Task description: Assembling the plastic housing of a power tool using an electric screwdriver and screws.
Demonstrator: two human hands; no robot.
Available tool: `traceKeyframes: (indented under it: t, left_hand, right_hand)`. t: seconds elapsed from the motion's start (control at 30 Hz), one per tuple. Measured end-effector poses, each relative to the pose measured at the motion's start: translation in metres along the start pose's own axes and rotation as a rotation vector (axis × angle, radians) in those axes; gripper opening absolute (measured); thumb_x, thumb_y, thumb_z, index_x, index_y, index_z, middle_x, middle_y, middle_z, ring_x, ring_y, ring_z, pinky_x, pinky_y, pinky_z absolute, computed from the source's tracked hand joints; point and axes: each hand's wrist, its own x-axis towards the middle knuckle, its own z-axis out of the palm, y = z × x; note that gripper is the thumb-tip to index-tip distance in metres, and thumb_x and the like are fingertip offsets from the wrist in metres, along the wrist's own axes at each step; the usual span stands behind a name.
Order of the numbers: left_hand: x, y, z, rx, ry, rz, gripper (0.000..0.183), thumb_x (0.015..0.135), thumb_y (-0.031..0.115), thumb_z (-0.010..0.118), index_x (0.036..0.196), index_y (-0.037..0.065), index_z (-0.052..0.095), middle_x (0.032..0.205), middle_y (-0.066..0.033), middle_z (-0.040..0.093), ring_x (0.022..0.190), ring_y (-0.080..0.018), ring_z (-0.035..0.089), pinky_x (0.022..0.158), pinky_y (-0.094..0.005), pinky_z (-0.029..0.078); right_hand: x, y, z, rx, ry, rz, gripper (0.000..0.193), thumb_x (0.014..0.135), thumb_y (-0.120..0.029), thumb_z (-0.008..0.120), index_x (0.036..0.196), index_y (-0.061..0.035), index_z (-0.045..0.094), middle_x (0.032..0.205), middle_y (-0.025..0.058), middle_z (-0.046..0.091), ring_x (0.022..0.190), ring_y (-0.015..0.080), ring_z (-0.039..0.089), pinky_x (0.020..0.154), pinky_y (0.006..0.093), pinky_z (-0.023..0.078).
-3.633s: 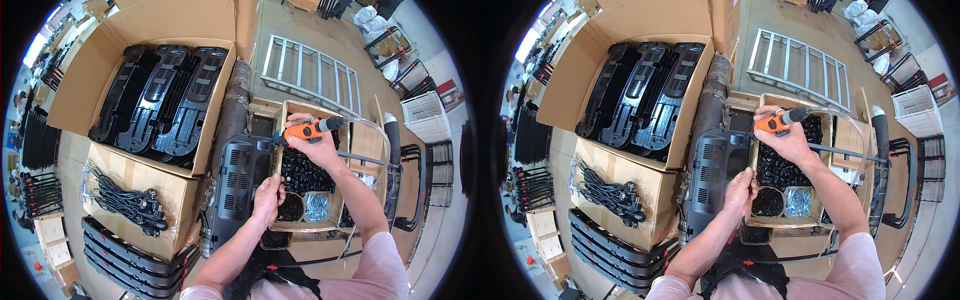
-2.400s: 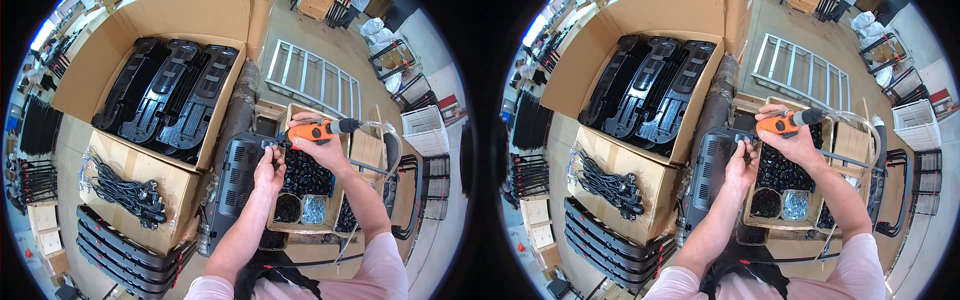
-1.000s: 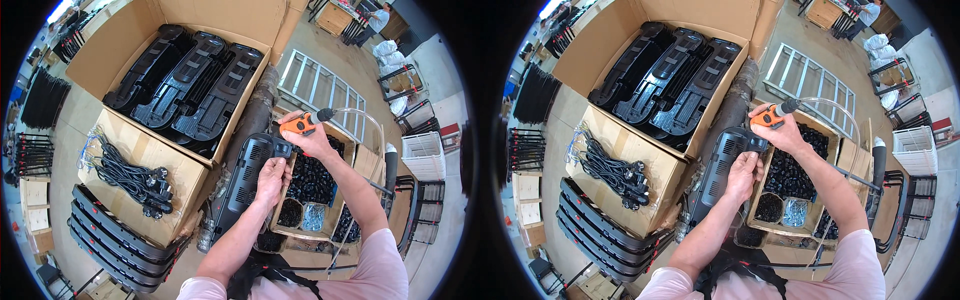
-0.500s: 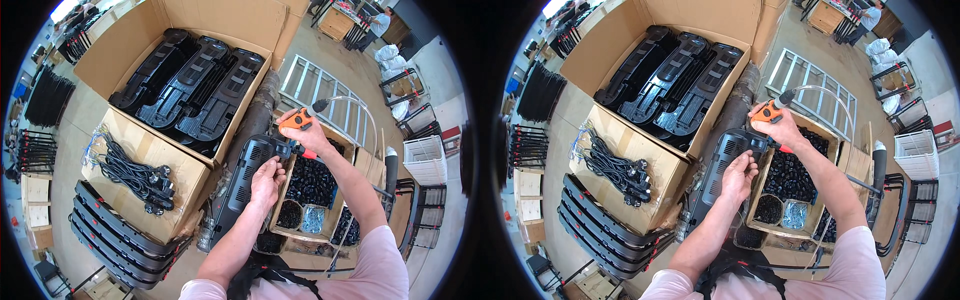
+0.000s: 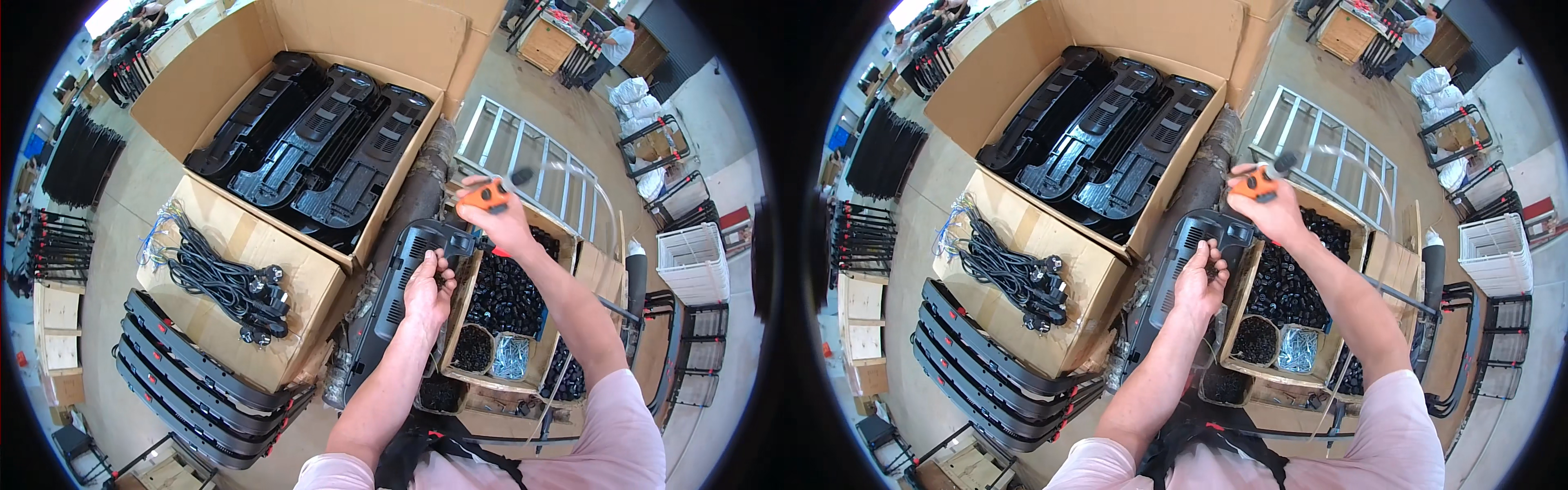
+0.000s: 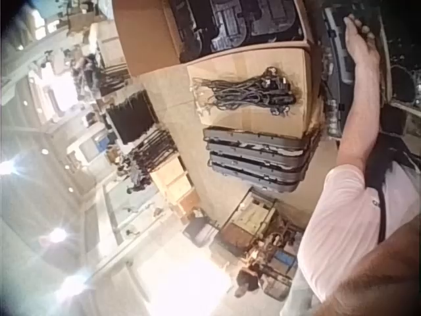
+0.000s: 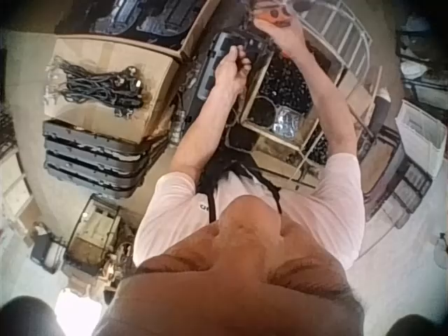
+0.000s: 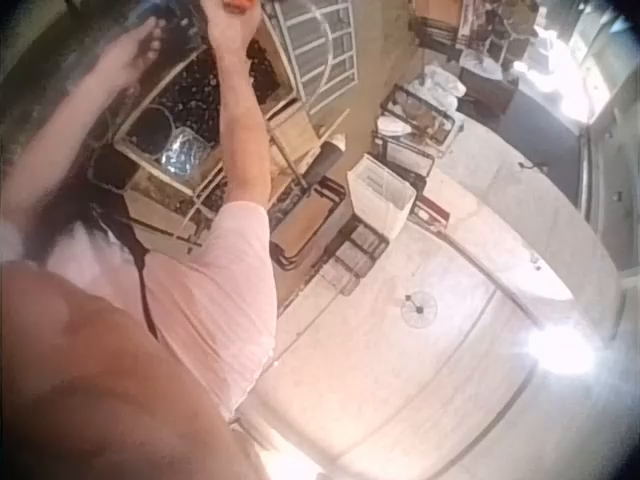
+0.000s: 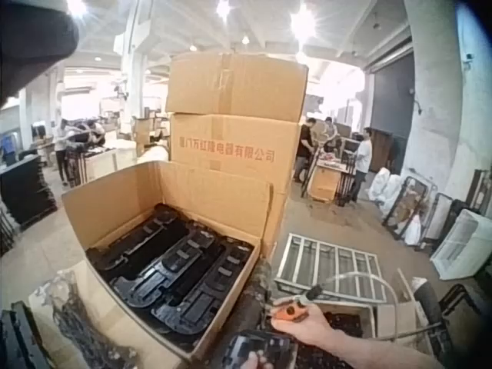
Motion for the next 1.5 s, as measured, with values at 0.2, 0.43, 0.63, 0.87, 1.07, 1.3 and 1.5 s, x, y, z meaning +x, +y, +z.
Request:
traceKeyframes:
  t: [0.2, 0.43, 0.63, 0.87, 1.07, 1.3, 1.5]
  left_hand:
    - [0.007, 0.01, 0.002, -0.26, 0.006, 0.0, 0.025, 0.11, 0.033, 0.059, 0.115, 0.011, 0.07, 0.087, 0.0025, 0.064, 0.075, -0.0103, 0.057, 0.065, -0.0238, 0.05]
    - [0.004, 0.021, 0.006, -0.395, -0.127, -0.043, 0.022, 0.11, 0.031, 0.059, 0.114, 0.011, 0.066, 0.086, 0.0041, 0.062, 0.076, -0.0091, 0.057, 0.066, -0.0218, 0.05]
    - [0.0, 0.024, 0.002, -0.393, -0.114, -0.016, 0.026, 0.112, 0.032, 0.054, 0.115, 0.008, 0.064, 0.087, 0.0008, 0.062, 0.075, -0.0134, 0.06, 0.066, -0.0254, 0.053]
    - [-0.019, 0.012, -0.011, -0.232, -0.147, -0.049, 0.032, 0.114, 0.026, 0.047, 0.129, 0.002, 0.062, 0.1, -0.0037, 0.06, 0.087, -0.0177, 0.06, 0.077, -0.0304, 0.055]
    - [-0.044, 0.01, -0.026, -0.203, -0.139, -0.104, 0.028, 0.113, 0.021, 0.05, 0.129, 0.001, 0.06, 0.098, -0.0053, 0.064, 0.088, -0.0185, 0.064, 0.081, -0.031, 0.06]
    - [-0.069, 0.007, -0.045, -0.218, -0.11, -0.166, 0.024, 0.111, 0.02, 0.053, 0.124, 0.001, 0.059, 0.102, -0.0086, 0.064, 0.093, -0.0233, 0.067, 0.085, -0.0363, 0.061]
    - [-0.092, -0.002, -0.067, -0.218, -0.087, -0.235, 0.021, 0.111, 0.019, 0.052, 0.121, 0.003, 0.06, 0.104, -0.0106, 0.066, 0.098, -0.0271, 0.068, 0.092, -0.042, 0.061]
  right_hand:
    - [-0.043, -0.043, 0.01, 0.153, -0.091, -0.064, 0.047, 0.088, -0.002, 0.078, 0.132, -0.0009, 0.061, 0.121, 0.0152, 0.075, 0.115, 0.021, 0.07, 0.103, 0.0381, 0.056]
    - [-0.047, -0.05, 0.02, 0.153, -0.126, -0.099, 0.052, 0.087, -0.006, 0.079, 0.135, -0.0003, 0.059, 0.123, 0.0171, 0.074, 0.117, 0.0227, 0.069, 0.105, 0.0402, 0.055]
    - [-0.043, -0.049, 0.037, 0.119, -0.144, -0.093, 0.052, 0.088, -0.006, 0.079, 0.135, 0.0002, 0.058, 0.125, 0.0169, 0.073, 0.118, 0.0219, 0.069, 0.107, 0.0398, 0.054]
    - [-0.028, -0.035, 0.064, 0.072, -0.122, -0.071, 0.05, 0.089, -0.006, 0.081, 0.134, 0.0003, 0.06, 0.125, 0.0151, 0.073, 0.117, 0.02, 0.068, 0.105, 0.0376, 0.054]
    - [-0.016, -0.022, 0.08, -0.01, -0.171, -0.138, 0.043, 0.088, -0.006, 0.082, 0.127, -0.0011, 0.064, 0.121, 0.013, 0.074, 0.113, 0.0181, 0.069, 0.101, 0.0349, 0.055]
    - [-0.01, -0.019, 0.087, -0.056, -0.192, -0.153, 0.032, 0.084, -0.007, 0.082, 0.114, -0.0028, 0.069, 0.115, 0.0083, 0.075, 0.106, 0.016, 0.07, 0.096, 0.0332, 0.055]
    - [-0.013, -0.017, 0.082, -0.038, -0.157, -0.126, 0.032, 0.086, -0.007, 0.081, 0.114, -0.0032, 0.068, 0.116, 0.0099, 0.075, 0.111, 0.0184, 0.07, 0.1, 0.0348, 0.055]
